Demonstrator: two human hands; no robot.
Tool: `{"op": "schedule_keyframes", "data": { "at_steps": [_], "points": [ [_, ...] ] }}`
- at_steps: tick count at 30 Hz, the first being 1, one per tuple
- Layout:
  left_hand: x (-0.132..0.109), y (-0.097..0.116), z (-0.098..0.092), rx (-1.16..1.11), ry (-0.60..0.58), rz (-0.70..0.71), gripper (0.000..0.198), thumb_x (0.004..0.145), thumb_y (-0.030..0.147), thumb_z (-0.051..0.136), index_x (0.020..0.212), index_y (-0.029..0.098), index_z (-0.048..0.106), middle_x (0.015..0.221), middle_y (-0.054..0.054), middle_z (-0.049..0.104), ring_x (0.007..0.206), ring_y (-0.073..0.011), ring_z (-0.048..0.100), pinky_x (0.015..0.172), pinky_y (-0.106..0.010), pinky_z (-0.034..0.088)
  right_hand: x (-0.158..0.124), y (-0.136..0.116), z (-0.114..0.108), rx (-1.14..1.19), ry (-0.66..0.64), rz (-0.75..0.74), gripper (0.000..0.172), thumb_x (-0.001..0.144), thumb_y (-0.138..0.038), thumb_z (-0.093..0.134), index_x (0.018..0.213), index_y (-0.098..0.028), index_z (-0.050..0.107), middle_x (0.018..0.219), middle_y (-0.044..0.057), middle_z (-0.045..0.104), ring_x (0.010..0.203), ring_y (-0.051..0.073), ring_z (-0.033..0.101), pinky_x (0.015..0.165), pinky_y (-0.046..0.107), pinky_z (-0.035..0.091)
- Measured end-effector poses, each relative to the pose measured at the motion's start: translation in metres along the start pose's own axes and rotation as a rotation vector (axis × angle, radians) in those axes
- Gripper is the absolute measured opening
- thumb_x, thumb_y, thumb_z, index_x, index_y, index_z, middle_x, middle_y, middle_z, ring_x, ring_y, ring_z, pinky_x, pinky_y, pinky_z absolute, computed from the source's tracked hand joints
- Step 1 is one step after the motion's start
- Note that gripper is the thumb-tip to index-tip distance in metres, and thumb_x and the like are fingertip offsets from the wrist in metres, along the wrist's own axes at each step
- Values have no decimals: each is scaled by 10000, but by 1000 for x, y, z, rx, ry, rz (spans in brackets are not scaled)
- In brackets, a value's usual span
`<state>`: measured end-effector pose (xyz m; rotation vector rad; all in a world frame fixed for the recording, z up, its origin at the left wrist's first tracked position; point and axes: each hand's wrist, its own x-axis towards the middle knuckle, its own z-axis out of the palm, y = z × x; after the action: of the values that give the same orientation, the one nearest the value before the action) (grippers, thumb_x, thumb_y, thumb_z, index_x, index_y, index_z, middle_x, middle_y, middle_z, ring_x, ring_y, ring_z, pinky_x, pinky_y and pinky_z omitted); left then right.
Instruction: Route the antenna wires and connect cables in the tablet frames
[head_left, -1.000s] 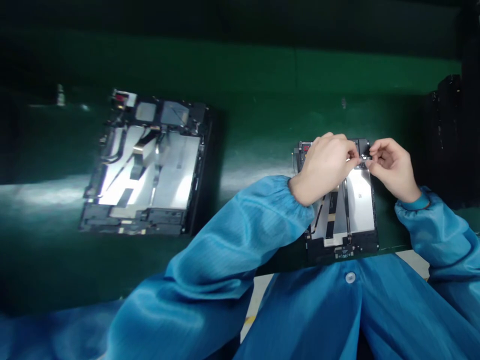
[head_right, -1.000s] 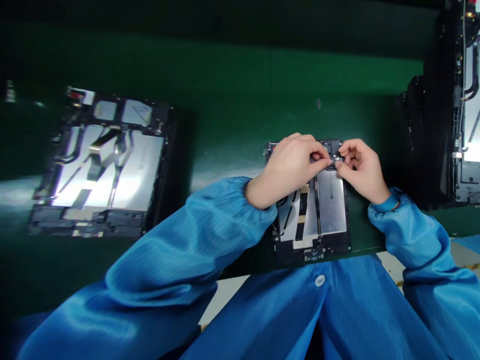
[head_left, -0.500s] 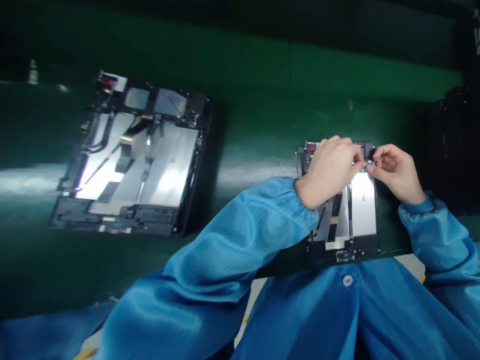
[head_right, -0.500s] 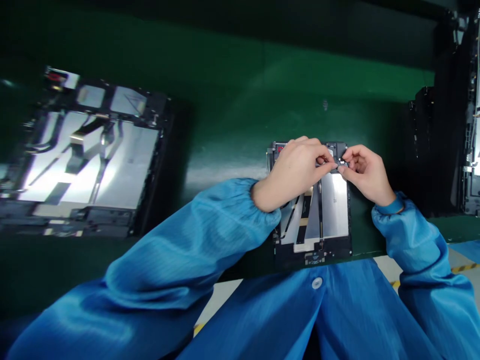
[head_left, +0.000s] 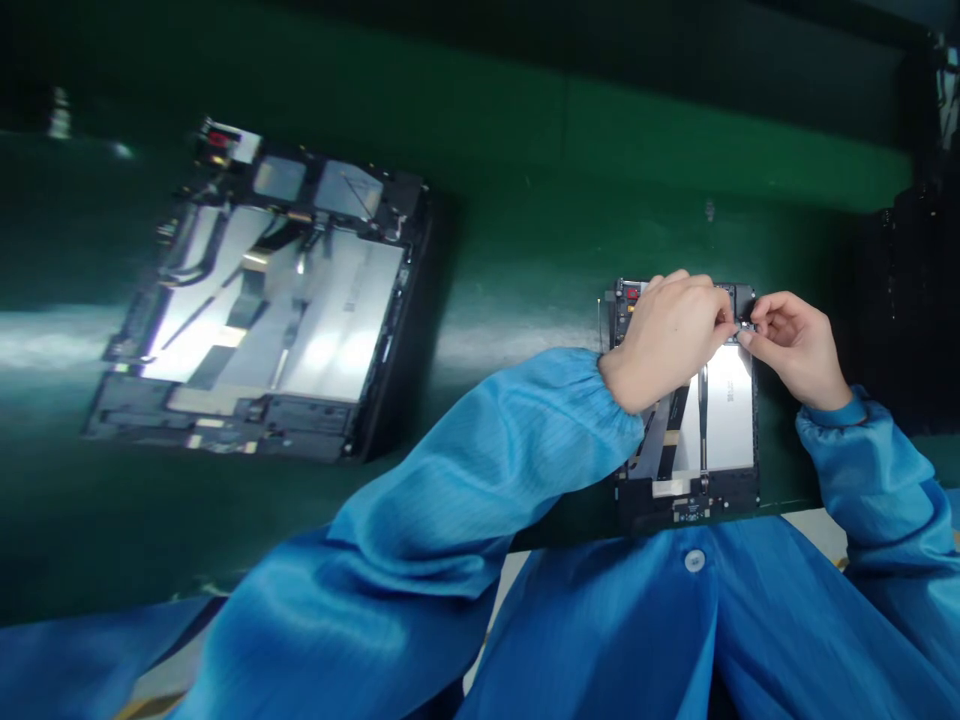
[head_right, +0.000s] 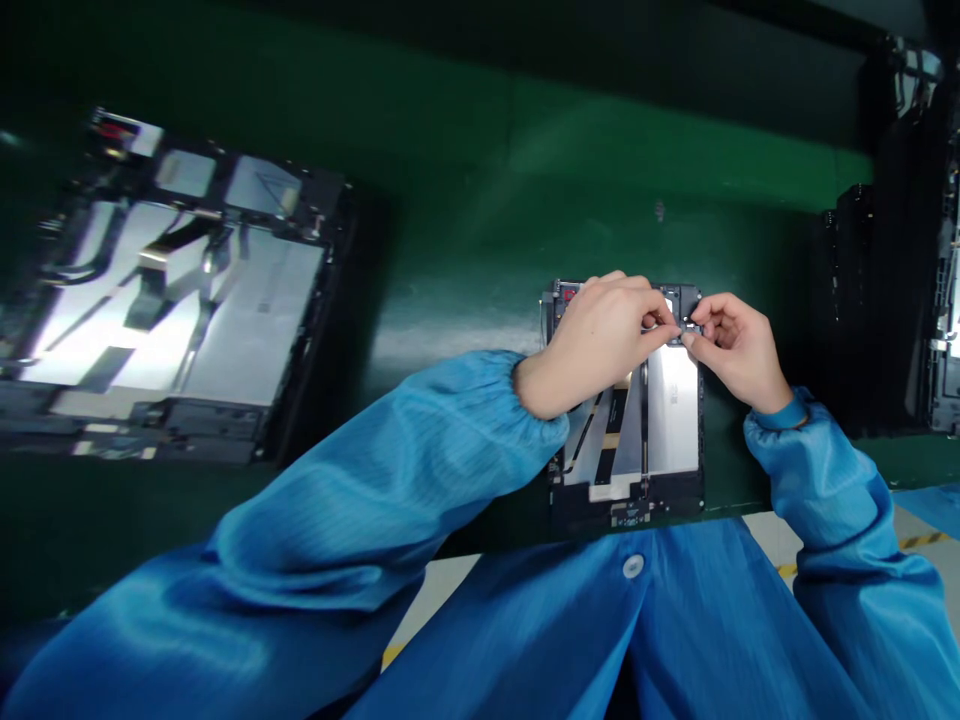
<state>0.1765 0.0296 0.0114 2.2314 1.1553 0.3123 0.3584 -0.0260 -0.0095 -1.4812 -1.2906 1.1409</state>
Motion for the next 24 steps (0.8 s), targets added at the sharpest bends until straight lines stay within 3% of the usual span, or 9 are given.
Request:
{"op": "schedule_keyframes", "data": {
  "at_steps": [10,18,22,24],
  "points": [
    [3,2,1,3,-18,-20,165,939,236,647,858,162,769,902,-92,717,1006,-297,637,899,-430,466,4,5,-2,43,15,7,350,645,-306,894,841,-214,619,727,-63,527,678,103,499,652,253,446],
    [4,2,0,22,-22,11,178,941,215,608,945,148,773,984,-113,718,1039,-305,645,923,-438,486,6,-6,0,-100,1,-7,255,661,-237,780,839,-209,600,771,-50,568,661,95,488,622,253,403],
    [-12,-9,-21,5,130,64,314,921,232,596,1198,141,713,1131,-123,698,1052,-276,643,919,-395,501,11,-5,5,-124,9,3,239,608,-191,731,803,-205,595,733,-62,542,630,86,455,593,246,370],
    [-30,-22,-34,38,211,25,314,913,214,551,1181,160,705,1052,-94,710,973,-252,652,872,-369,505,14,-2,4,-85,55,10,254,587,-183,733,796,-211,591,719,-66,531,628,87,453,587,243,370]
  ]
}}
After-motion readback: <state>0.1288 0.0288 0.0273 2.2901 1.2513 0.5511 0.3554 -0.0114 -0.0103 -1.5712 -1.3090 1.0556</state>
